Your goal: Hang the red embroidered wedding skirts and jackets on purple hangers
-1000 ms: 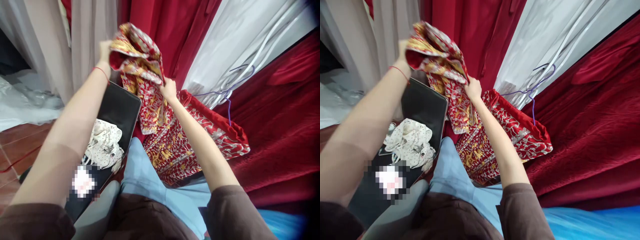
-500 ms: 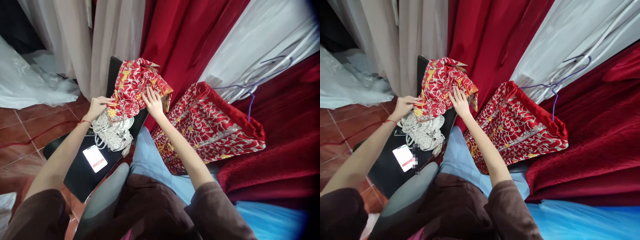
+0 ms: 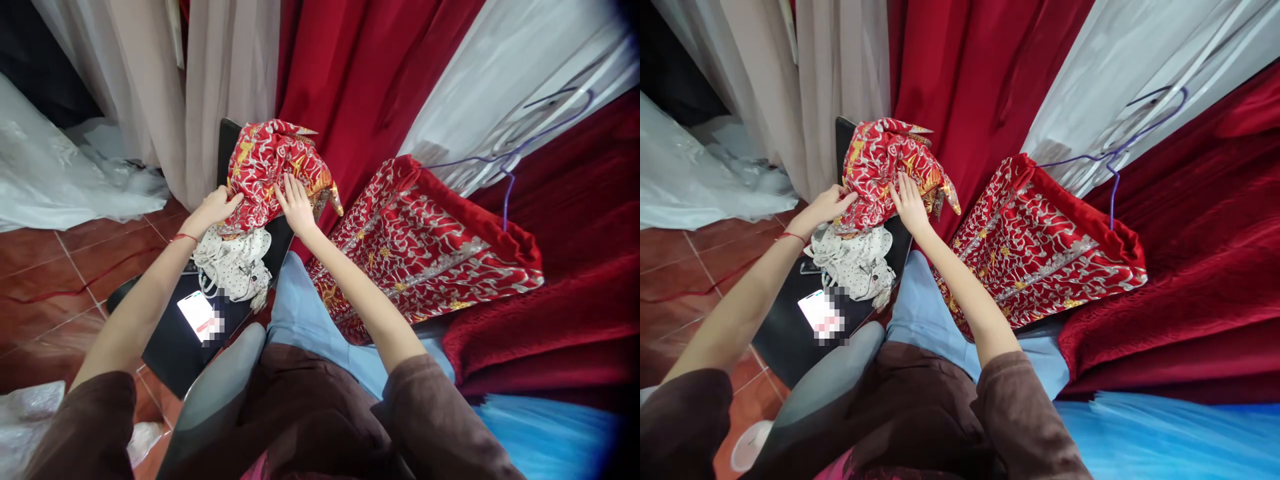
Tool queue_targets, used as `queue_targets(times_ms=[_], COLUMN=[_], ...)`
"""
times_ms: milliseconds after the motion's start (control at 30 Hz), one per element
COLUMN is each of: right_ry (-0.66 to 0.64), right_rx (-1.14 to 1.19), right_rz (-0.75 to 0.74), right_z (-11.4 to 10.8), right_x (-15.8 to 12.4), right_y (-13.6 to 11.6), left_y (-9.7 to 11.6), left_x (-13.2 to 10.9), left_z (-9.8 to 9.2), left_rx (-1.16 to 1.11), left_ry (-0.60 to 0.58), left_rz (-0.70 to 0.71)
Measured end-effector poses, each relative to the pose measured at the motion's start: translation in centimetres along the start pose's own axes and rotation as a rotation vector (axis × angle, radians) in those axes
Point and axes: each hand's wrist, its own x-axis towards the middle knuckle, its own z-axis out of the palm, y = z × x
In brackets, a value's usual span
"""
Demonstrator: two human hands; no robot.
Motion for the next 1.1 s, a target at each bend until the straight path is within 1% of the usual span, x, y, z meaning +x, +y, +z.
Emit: queue_targets(times_ms=[33, 67, 133, 167, 200, 267, 300, 367, 433, 500, 567, 633, 667, 700, 733, 800, 867, 933, 967, 1000, 1033, 1100], right_ry=[-0.009, -0.017, -0.037, -0.048, -0.056, -0.044, -0.025, 0.016, 0.063, 0.146, 0.290, 0.429, 0.465, 0.469, 0.447, 0.366, 0.295, 0.267, 0.265, 0.278, 0.309, 0.407], right_rx=[-0.023, -0.039, -0.044, -0.036, -0.024, -0.002, 0.004, -0.006, -0.050, -0.112, -0.175, -0.223, -0.240, -0.255, -0.271, -0.301, -0.314, -0.295, -0.286, -0.281, -0.281, -0.286], right_rz=[0.000, -0.013, -0.092, -0.151, -0.213, -0.304, -0.322, -0.316, -0.240, -0.072, 0.215, 0.528, 0.634, 0.683, 0.673, 0.535, 0.383, 0.297, 0.285, 0.293, 0.321, 0.425], right_z=[-0.2, -0.4, -1.3, -1.8, -2.4, -4.0, -4.9, -6.8, -8.8, -10.9, -12.9, -14.5, -15.1, -15.6, -15.9, -16.1, -16.0, -15.8, -15.6, -15.6, -15.5, -15.4], right_x=[0.0, -0.1, -0.7, -1.1, -1.6, -3.2, -4.2, -6.6, -9.5, -12.5, -15.6, -18.5, -19.9, -21.2, -22.6, -25.0, -27.1, -28.5, -28.9, -29.0, -28.9, -27.9], right_y=[-0.4, -0.8, -0.8, -0.5, 0.0, 1.7, 2.7, 5.1, 7.7, 10.3, 12.8, 15.3, 16.5, 17.8, 19.1, 21.9, 24.6, 26.8, 27.5, 27.7, 27.6, 26.0], left_y=[1.5, 3.1, 6.4, 7.9, 9.4, 12.0, 13.2, 15.5, 17.8, 20.6, 23.7, 27.3, 29.0, 30.7, 32.3, 35.0, 36.7, 37.4, 37.5, 37.5, 37.3, 37.0], left_x=[-0.2, -0.4, -1.0, -1.3, -1.5, -1.5, -1.3, -0.7, 0.0, 0.4, 0.6, 0.9, 1.2, 1.8, 2.5, 4.4, 6.3, 7.5, 7.7, 7.7, 7.4, 6.4], left_z=[0.3, 0.6, 1.3, 1.7, 2.0, 2.7, 3.1, 3.8, 4.5, 5.0, 5.5, 6.1, 6.4, 6.8, 7.2, 8.1, 9.0, 9.9, 10.3, 10.6, 10.9, 11.3], left_rx=[-0.039, -0.074, -0.104, -0.101, -0.089, -0.050, -0.032, -0.022, -0.065, -0.137, -0.171, -0.148, -0.132, -0.124, -0.127, -0.156, -0.174, -0.147, -0.119, -0.088, -0.062, -0.038], left_ry=[0.064, 0.139, 0.270, 0.305, 0.318, 0.287, 0.260, 0.214, 0.168, 0.120, 0.104, 0.126, 0.135, 0.140, 0.141, 0.154, 0.143, 0.062, 0.013, -0.020, -0.027, 0.023], left_rz=[-0.033, -0.028, 0.079, 0.154, 0.228, 0.358, 0.399, 0.414, 0.368, 0.346, 0.396, 0.491, 0.532, 0.558, 0.567, 0.537, 0.516, 0.536, 0.548, 0.554, 0.551, 0.528])
